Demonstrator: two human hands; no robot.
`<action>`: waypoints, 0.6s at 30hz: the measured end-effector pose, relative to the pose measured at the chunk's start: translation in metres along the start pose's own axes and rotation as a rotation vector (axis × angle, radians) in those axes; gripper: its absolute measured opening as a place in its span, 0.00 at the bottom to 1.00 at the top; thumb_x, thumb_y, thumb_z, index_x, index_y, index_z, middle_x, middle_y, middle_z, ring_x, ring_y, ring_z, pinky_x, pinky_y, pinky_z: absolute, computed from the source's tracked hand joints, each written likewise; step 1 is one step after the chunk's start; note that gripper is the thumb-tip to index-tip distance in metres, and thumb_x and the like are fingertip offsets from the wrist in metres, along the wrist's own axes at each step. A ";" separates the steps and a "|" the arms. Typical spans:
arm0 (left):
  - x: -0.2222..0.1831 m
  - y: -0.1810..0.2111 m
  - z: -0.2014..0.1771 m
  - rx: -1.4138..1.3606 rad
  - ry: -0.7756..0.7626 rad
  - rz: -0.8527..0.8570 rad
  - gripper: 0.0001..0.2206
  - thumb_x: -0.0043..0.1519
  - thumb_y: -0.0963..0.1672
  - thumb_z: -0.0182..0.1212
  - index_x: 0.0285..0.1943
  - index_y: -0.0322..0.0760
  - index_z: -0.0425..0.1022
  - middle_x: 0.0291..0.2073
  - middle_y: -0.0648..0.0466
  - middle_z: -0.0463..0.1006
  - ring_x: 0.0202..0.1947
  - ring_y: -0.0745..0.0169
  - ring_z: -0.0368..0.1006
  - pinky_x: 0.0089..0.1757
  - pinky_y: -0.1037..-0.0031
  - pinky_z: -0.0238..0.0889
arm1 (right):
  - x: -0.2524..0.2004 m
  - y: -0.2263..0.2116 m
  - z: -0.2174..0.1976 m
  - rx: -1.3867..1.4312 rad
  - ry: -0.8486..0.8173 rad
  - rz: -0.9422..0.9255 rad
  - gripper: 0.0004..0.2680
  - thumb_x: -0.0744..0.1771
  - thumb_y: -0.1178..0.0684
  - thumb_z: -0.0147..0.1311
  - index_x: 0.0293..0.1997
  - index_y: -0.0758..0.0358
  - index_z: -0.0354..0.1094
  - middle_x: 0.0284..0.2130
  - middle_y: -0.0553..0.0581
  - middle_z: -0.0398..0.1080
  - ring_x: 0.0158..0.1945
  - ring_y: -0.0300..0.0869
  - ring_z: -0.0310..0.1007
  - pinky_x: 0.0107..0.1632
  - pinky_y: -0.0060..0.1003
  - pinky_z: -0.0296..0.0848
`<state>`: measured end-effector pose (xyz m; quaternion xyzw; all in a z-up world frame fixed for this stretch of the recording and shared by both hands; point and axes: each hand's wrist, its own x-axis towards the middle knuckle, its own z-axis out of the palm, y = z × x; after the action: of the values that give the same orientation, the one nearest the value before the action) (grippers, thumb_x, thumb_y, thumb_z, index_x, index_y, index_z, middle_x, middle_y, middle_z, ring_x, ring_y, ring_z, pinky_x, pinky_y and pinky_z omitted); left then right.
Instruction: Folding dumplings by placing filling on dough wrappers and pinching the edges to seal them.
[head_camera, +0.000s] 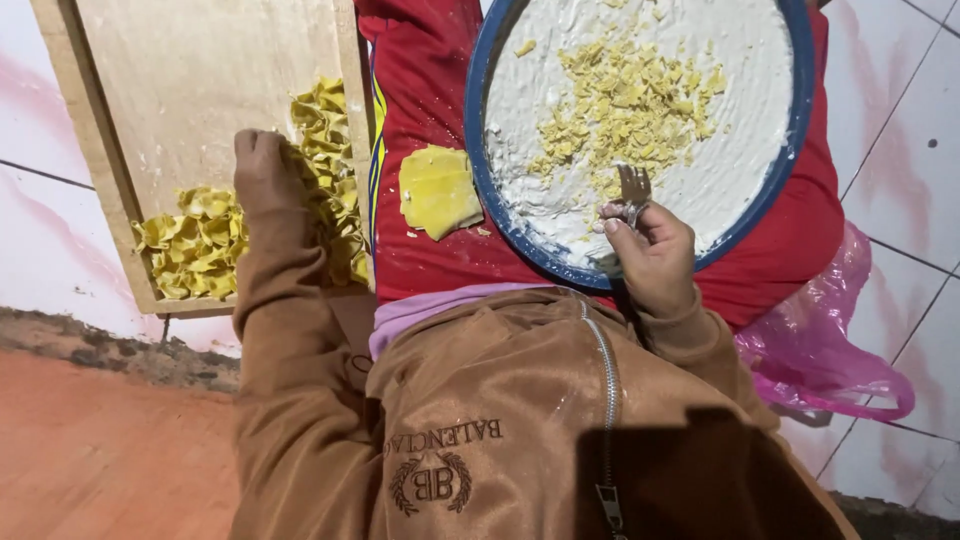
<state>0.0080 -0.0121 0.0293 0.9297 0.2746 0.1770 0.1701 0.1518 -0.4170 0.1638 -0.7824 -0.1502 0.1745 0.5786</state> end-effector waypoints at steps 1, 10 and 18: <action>-0.004 -0.028 0.025 -0.001 -0.001 -0.001 0.07 0.61 0.36 0.63 0.38 0.34 0.68 0.39 0.49 0.71 0.29 0.38 0.75 0.34 0.55 0.74 | 0.001 0.001 -0.001 -0.001 0.000 0.001 0.05 0.68 0.65 0.57 0.46 0.75 0.74 0.36 0.65 0.76 0.44 0.38 0.68 0.51 0.40 0.74; -0.007 -0.047 0.073 0.119 -0.007 -0.016 0.18 0.52 0.42 0.75 0.47 0.51 0.72 0.52 0.61 0.69 0.40 0.50 0.79 0.39 0.64 0.78 | 0.018 -0.042 -0.013 -0.156 -0.157 -0.118 0.06 0.68 0.65 0.54 0.47 0.72 0.75 0.38 0.66 0.76 0.46 0.51 0.78 0.52 0.46 0.73; -0.011 0.131 -0.004 -0.433 0.131 0.328 0.08 0.61 0.35 0.66 0.48 0.27 0.78 0.49 0.37 0.75 0.54 0.34 0.74 0.55 0.56 0.69 | 0.026 -0.073 -0.019 -0.214 -0.406 -0.272 0.11 0.67 0.69 0.45 0.52 0.77 0.72 0.38 0.71 0.75 0.40 0.62 0.78 0.45 0.52 0.74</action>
<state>0.0564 -0.1212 0.0840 0.8903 0.0868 0.3163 0.3159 0.1809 -0.4008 0.2362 -0.7608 -0.3846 0.2317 0.4686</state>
